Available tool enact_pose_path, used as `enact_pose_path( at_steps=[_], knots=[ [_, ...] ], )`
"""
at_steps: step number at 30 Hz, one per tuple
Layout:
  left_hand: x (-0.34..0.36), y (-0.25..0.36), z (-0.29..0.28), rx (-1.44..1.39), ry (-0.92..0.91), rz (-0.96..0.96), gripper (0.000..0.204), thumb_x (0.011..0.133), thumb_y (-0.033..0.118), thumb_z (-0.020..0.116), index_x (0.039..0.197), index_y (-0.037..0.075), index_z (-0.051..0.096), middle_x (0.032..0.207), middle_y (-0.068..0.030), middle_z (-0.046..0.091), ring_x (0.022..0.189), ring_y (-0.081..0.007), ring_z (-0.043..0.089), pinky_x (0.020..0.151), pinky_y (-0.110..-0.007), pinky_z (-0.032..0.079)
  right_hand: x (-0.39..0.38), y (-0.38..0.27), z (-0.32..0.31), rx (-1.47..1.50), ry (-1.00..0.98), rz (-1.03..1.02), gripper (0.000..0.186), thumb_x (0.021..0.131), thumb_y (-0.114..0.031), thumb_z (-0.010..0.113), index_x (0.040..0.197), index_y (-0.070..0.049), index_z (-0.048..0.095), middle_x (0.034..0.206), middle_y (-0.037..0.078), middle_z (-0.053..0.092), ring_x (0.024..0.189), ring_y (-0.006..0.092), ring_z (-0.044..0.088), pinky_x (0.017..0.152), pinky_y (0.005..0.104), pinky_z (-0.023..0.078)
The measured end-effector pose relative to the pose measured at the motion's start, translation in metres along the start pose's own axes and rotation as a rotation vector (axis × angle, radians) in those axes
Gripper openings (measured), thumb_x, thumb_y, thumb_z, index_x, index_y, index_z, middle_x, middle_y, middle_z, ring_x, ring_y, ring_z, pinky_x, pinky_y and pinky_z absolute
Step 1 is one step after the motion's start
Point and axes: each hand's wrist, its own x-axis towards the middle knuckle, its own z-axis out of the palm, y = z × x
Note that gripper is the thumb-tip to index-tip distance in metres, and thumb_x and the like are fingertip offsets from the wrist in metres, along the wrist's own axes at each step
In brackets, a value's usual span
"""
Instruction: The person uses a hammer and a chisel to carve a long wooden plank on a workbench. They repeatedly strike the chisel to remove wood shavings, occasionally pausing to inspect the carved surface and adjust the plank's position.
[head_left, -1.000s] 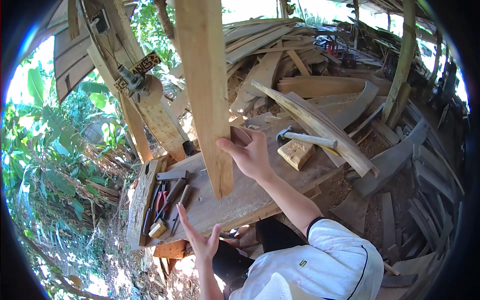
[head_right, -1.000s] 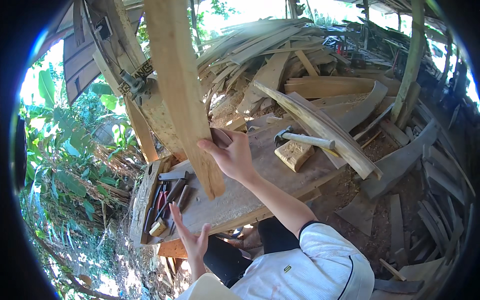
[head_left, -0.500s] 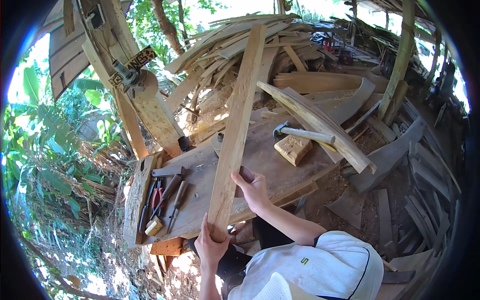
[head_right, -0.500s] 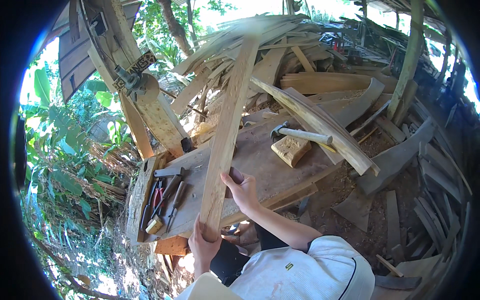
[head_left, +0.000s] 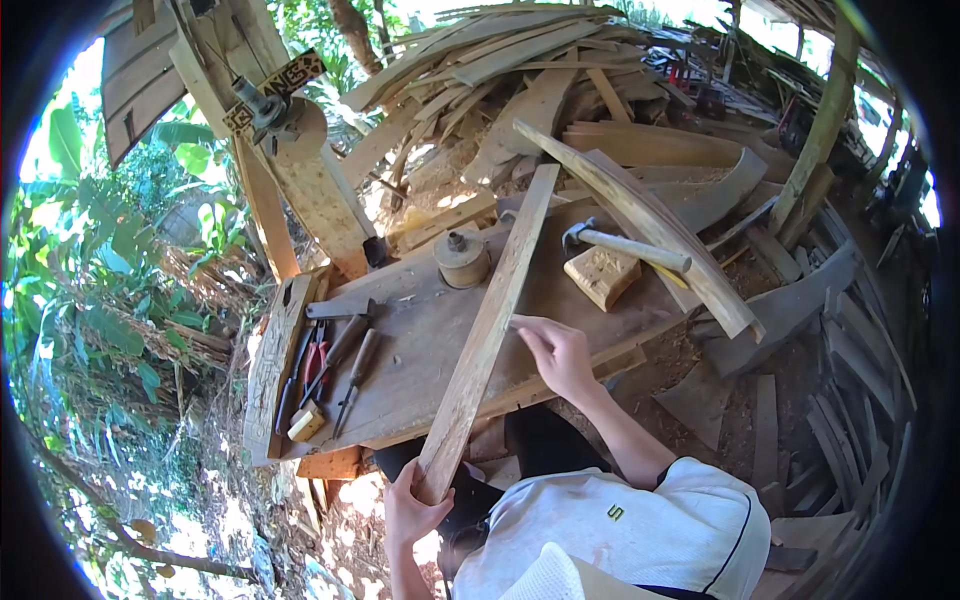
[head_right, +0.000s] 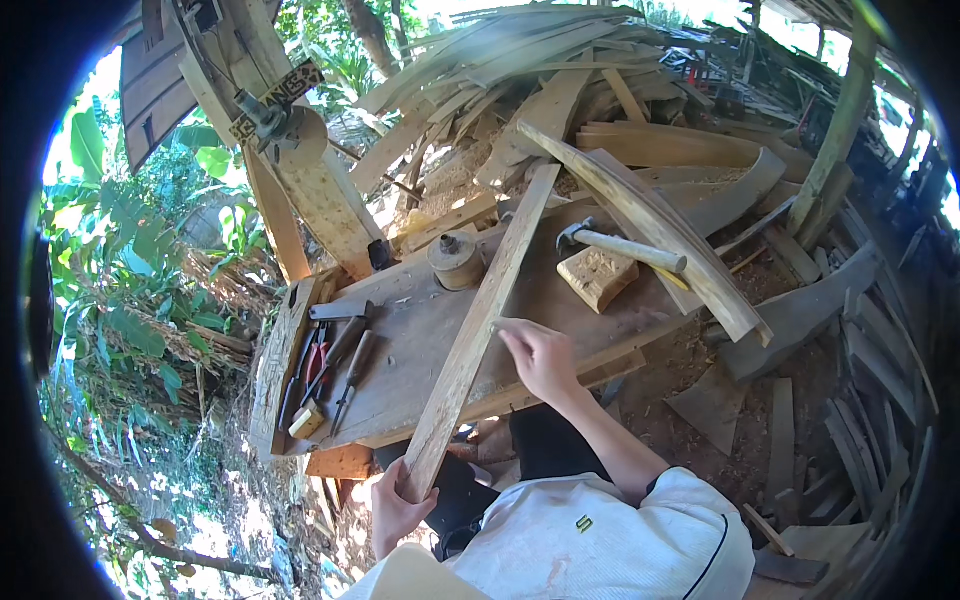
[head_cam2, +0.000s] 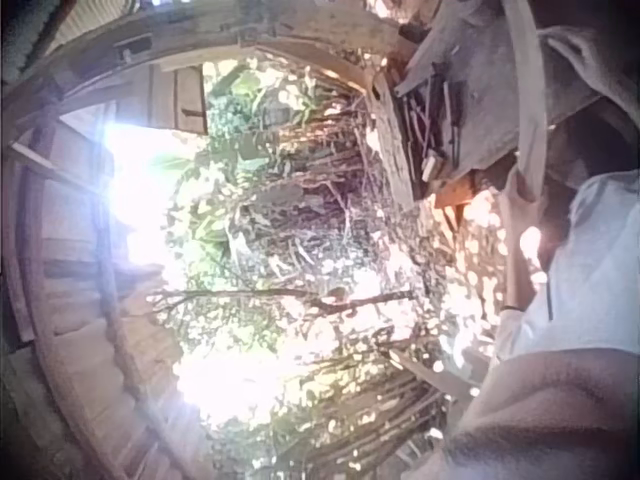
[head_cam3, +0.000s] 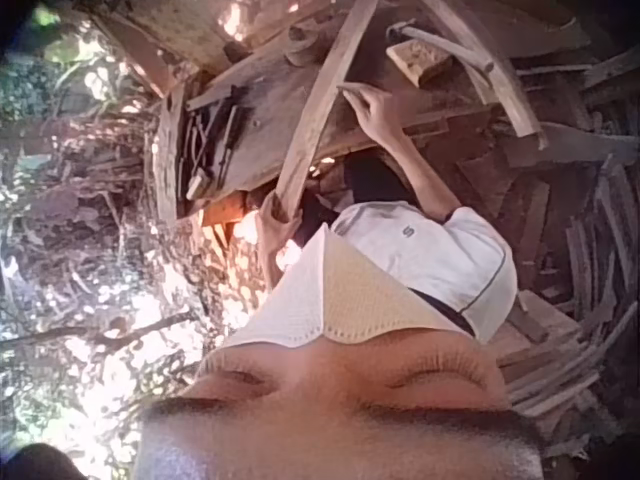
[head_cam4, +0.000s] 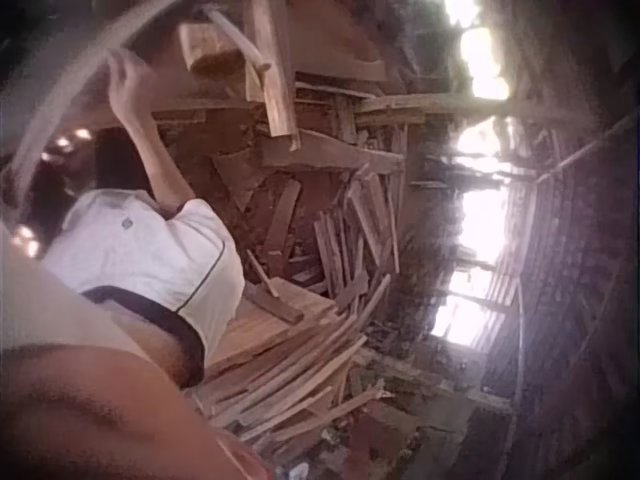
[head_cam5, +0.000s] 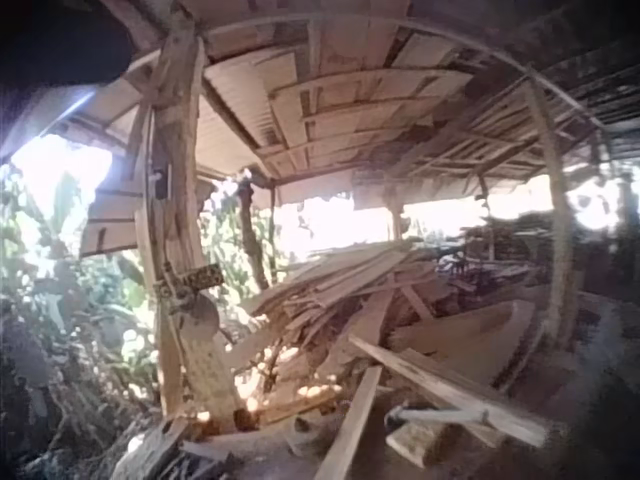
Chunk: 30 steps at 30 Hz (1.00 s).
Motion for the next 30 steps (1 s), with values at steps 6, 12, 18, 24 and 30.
enact_pose_path(
  at_steps=[6,12,18,24,30],
  knots=[
    [-0.007,-0.010,0.001,0.110,0.004,-0.002,0.072,0.062,0.022,0.091,0.124,-0.002,0.063,0.095,-0.0189,0.075,0.083,-0.0282,0.075,0.077,-0.036,0.059,-0.010,0.017,0.028,-0.098,-0.491,-0.396,0.027,0.097,-0.011,0.064,0.123,-0.008,0.071,0.130,0.009,0.070,0.124,0.0274,0.064,0.103,0.0394,0.055],
    [-0.014,-0.012,0.000,0.127,-0.019,-0.035,0.074,0.062,0.026,0.092,0.124,-0.001,0.062,0.091,-0.0192,0.073,0.082,-0.0320,0.075,0.074,-0.039,0.060,0.004,0.033,0.040,-0.222,-0.562,-0.217,0.029,0.101,-0.018,0.059,0.128,-0.010,0.069,0.133,0.012,0.068,0.128,0.0289,0.061,0.103,0.0419,0.055],
    [-0.016,-0.019,0.000,0.085,-0.029,-0.004,0.073,0.062,0.027,0.093,0.122,-0.002,0.062,0.092,-0.0205,0.074,0.083,-0.0330,0.076,0.074,-0.039,0.060,0.015,0.064,0.038,-0.184,-0.540,-0.297,0.029,0.102,-0.019,0.059,0.126,-0.007,0.070,0.131,0.013,0.069,0.127,0.0302,0.062,0.104,0.0427,0.053],
    [-0.020,-0.013,-0.023,0.079,-0.154,-0.122,0.059,0.069,0.022,0.091,0.115,-0.003,0.064,0.082,-0.0121,0.070,0.073,-0.0151,0.064,0.068,-0.031,0.051,-0.008,0.044,0.045,0.000,-0.621,-0.463,0.028,0.100,-0.020,0.061,0.122,-0.004,0.070,0.128,0.017,0.069,0.123,0.0331,0.064,0.107,0.0422,0.051],
    [-0.026,-0.042,-0.015,-0.006,-0.182,-0.137,0.044,0.077,0.019,0.081,0.111,-0.003,0.064,0.081,-0.0073,0.066,0.074,-0.0131,0.059,0.067,-0.028,0.047,-0.011,0.034,0.046,-0.011,-0.560,-0.411,0.027,0.101,-0.020,0.062,0.118,-0.001,0.071,0.122,0.017,0.071,0.118,0.0326,0.066,0.104,0.0430,0.052]
  ],
)
